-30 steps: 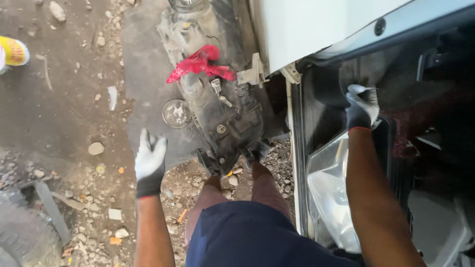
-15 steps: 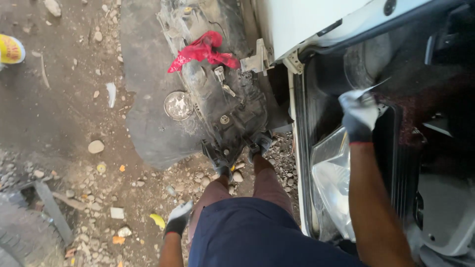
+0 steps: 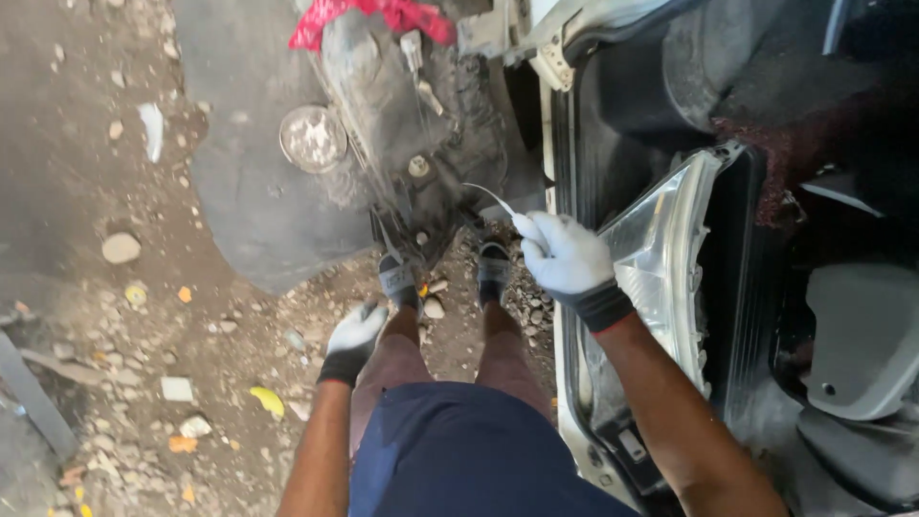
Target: The person stands beside a car with its front bumper area exposed and uses a small flat pry tool to work at the bumper mounting bracket, repeatedly scraping and prying at the edge. They hold a round metal plate and a red cloth nearby, repositioning the tool against the bracket throughout.
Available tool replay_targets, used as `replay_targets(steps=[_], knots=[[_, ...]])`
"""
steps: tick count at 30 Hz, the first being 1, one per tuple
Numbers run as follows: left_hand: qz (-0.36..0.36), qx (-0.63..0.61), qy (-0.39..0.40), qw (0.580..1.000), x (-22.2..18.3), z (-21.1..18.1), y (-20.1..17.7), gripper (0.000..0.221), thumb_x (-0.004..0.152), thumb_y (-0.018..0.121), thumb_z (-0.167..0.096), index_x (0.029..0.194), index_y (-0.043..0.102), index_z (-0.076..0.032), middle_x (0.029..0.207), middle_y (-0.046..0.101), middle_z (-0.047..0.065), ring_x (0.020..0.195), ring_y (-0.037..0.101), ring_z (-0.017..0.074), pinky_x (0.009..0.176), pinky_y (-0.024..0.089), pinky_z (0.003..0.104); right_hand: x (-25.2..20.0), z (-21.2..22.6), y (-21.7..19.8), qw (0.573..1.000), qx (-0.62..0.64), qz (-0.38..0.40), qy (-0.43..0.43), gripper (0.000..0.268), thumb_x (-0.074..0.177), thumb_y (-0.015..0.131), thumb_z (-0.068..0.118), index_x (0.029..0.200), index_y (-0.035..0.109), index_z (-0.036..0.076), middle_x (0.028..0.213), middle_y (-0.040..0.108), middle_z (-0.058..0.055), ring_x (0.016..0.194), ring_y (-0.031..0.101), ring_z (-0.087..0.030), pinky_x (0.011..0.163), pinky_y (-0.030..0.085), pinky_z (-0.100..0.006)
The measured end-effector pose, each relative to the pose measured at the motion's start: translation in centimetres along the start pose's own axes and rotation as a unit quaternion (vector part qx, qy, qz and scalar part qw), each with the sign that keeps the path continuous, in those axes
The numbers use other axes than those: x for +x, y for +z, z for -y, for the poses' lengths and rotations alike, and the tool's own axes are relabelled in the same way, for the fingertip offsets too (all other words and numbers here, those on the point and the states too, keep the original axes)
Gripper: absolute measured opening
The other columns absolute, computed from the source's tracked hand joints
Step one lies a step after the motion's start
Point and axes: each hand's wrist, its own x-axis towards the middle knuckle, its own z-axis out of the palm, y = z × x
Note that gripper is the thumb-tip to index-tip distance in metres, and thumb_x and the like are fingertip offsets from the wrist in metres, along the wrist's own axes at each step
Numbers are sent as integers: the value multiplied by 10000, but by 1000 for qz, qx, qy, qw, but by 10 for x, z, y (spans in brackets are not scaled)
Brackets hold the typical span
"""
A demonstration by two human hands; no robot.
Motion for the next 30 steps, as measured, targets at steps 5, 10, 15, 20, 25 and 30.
replay_targets(steps=[5,10,15,20,25,30], knots=[[-15,-146,-40,988,-8,-102,31,567,952,579,-370,1329,627,50,1287,715,216,1214,660,285,1047,464,328,12,8,-13,995,-85,38,-28,189,904,643,264,1030,689,131,892,684,-159,815,690,-363,698,554,-483],[-30,-132,-45,990,-14,-112,65,610,967,582,-398,1388,549,41,1322,673,199,1236,644,238,1047,455,311,14,-3,-10,987,-109,30,-117,235,832,644,169,1057,674,109,924,678,-166,818,673,-380,700,547,-493],[3,-144,-124,982,-42,-97,75,614,927,570,-406,1371,598,17,1249,742,200,1191,696,274,1047,469,315,20,-8,-16,986,-67,35,-149,236,869,648,167,1086,738,186,902,703,-124,842,687,-356,718,552,-486],[-25,-70,-138,988,-52,19,111,637,945,618,-410,1371,579,62,1328,660,216,1250,619,259,1074,430,308,29,7,-24,984,-113,49,-129,189,891,669,223,1057,758,215,877,707,-101,791,693,-328,707,557,-473],[3,-165,-201,966,-64,90,140,675,911,656,-434,1338,598,85,1266,726,217,1180,673,284,1056,466,320,35,3,-16,971,-155,21,-178,135,867,697,251,984,760,230,831,686,-93,738,677,-329,663,541,-481],[4,-122,-201,972,-77,89,147,628,914,639,-424,1328,622,47,1293,707,186,1205,672,256,1043,474,322,39,0,-9,963,-168,-2,-209,82,889,707,276,906,716,196,822,672,-76,765,678,-311,690,532,-479]])
